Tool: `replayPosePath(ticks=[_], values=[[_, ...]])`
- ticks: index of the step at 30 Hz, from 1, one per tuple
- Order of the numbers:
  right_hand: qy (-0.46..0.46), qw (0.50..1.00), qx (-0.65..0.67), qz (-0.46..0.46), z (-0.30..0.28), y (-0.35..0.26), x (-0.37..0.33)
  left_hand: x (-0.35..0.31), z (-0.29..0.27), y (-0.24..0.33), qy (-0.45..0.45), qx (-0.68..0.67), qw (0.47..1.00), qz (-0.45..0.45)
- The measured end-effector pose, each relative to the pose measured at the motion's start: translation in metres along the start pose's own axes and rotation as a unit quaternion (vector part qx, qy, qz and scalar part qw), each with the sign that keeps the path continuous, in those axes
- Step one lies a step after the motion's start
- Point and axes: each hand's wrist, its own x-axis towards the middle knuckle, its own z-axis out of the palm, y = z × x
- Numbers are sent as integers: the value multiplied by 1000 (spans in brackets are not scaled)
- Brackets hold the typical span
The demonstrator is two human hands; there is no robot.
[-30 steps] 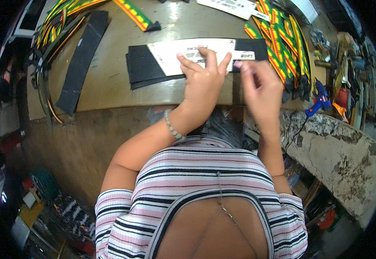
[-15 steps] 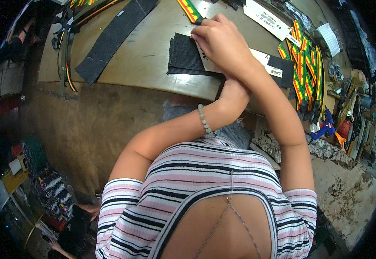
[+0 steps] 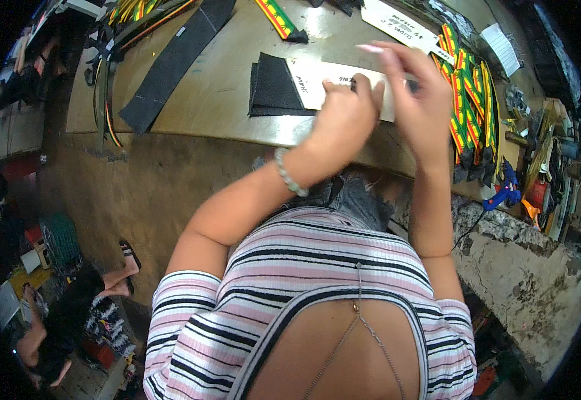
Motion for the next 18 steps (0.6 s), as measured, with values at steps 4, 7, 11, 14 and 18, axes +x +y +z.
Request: replayPosePath(ticks=[4, 7, 11, 14, 18], values=[[133, 964, -12, 229, -34, 38, -44, 16, -31, -41, -5, -4, 997, 78], [204, 950, -52, 232, -41, 58, -93, 15, -30, -43, 29, 2, 995, 97], [234, 941, 2, 245, -43, 74, -123, 16, -26, -43, 22, 9, 995, 97], [197, 964, -39, 176, -41, 78, -123, 20, -24, -53, 17, -29, 993, 112], [214, 956, -25, 200, -41, 76, -121, 21, -26, -54, 104, -59, 978, 173]])
